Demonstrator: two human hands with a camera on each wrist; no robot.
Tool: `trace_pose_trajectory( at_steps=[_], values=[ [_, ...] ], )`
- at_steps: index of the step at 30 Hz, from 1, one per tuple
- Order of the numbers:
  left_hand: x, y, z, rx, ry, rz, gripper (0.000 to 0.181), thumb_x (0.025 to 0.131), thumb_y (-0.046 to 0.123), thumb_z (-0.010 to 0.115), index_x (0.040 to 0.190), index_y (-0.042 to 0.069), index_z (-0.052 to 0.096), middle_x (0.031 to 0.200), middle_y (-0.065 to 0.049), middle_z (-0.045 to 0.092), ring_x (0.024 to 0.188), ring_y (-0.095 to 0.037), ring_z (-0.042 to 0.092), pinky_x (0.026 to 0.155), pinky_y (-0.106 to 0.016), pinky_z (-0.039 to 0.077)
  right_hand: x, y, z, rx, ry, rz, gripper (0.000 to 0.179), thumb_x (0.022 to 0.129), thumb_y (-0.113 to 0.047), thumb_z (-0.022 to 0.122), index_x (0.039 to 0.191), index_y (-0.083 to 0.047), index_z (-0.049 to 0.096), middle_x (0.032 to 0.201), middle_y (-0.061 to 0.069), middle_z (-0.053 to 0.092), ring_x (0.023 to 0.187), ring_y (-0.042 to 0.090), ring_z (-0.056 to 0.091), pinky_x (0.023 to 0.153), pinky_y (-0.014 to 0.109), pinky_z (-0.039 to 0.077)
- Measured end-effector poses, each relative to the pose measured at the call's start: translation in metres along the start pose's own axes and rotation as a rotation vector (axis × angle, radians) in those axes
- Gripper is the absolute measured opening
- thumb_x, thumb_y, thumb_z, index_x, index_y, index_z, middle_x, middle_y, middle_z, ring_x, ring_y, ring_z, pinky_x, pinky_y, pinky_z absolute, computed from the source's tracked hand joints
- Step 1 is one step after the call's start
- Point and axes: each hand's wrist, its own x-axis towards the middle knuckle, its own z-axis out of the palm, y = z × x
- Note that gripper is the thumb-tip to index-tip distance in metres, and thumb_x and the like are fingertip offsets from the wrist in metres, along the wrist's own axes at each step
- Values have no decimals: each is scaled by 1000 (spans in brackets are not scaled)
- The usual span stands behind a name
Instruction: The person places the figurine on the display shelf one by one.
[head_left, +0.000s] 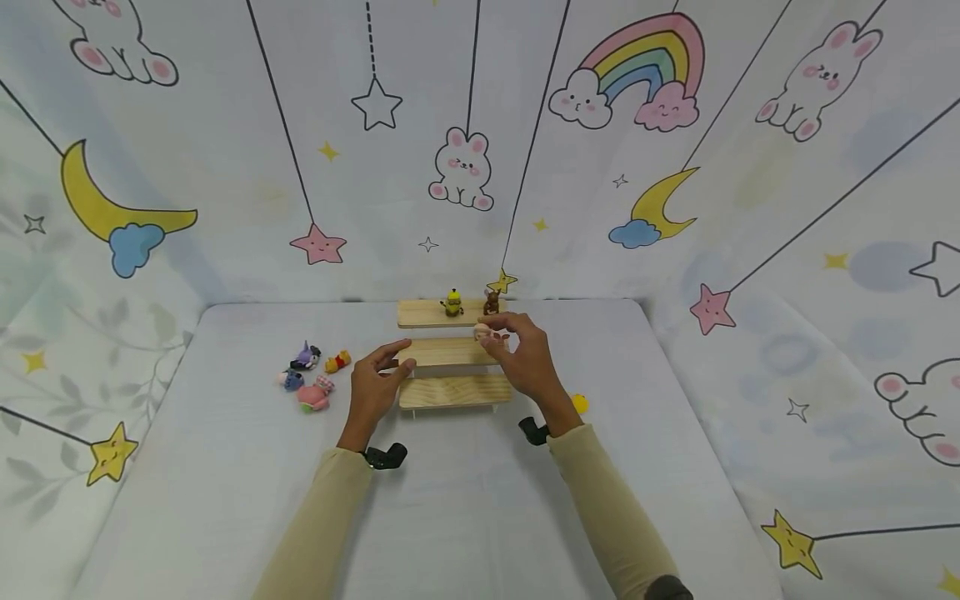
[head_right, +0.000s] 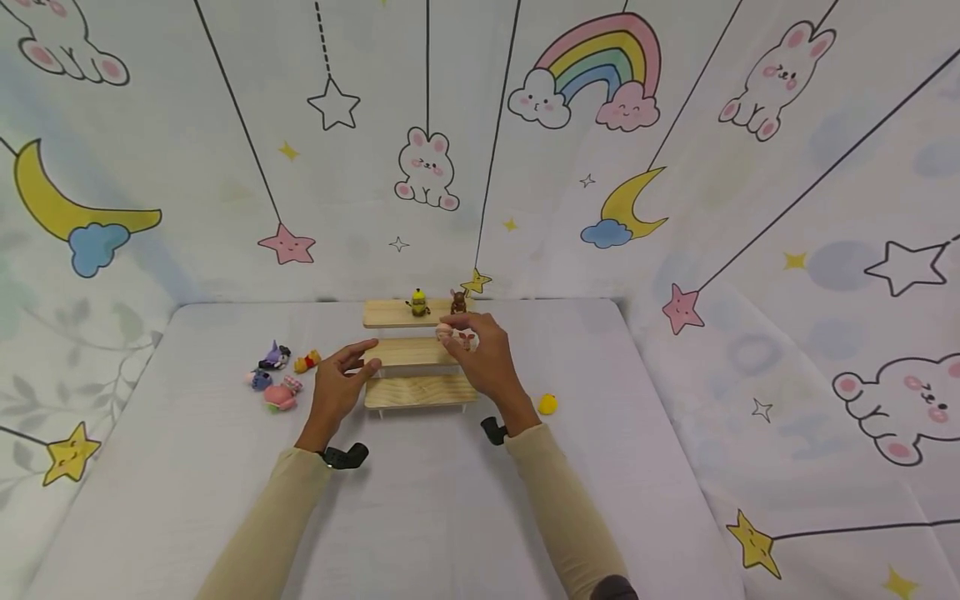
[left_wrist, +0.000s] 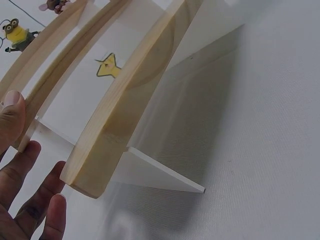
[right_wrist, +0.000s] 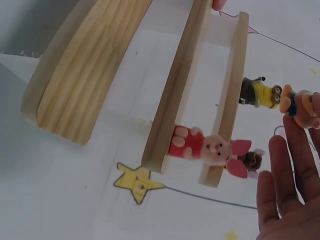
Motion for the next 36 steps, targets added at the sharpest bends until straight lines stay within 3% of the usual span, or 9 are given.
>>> trace_pose_trajectory(
  at_steps=[9,15,19,26,36],
  values=[
    [1,0,0,-2,2,-6,42,95,40,81,135,31,74,143,1,71,121,-28,70,94,-39,56,9,3,21,-66,-57,-11,26,99,-24,78,124,-20,77,119,-3,76,116,24,59,94,51,53],
    [2,1,1,8,0,-3,40,97,34,80,136,30,73,143,-1,71,122,-29,70,97,-48,57,10,5,30,-168,-66,-42,22,101,-30,76,122,-23,78,115,-5,78,117,20,58,113,59,35],
    [2,0,1,18,3,-9,40,97,31,80,136,29,73,143,-2,71,121,-29,70,96,-44,57,10,6,36,-226,-67,-37,22,101,-34,75,119,-23,80,114,-7,79,115,19,57,116,60,30],
    [1,0,0,18,4,-24,40,96,33,81,136,31,74,143,-1,71,122,-29,70,97,-47,56,10,9,43,-330,-62,-65,19,100,-36,76,116,-26,79,113,-10,81,111,16,57,114,57,32],
    [1,0,0,12,0,-23,40,97,29,80,137,29,73,145,-2,70,124,-31,69,99,-50,56,8,6,44,-397,-82,-71,20,99,-33,77,117,-23,79,113,-7,81,111,22,58,116,59,31]
  ],
)
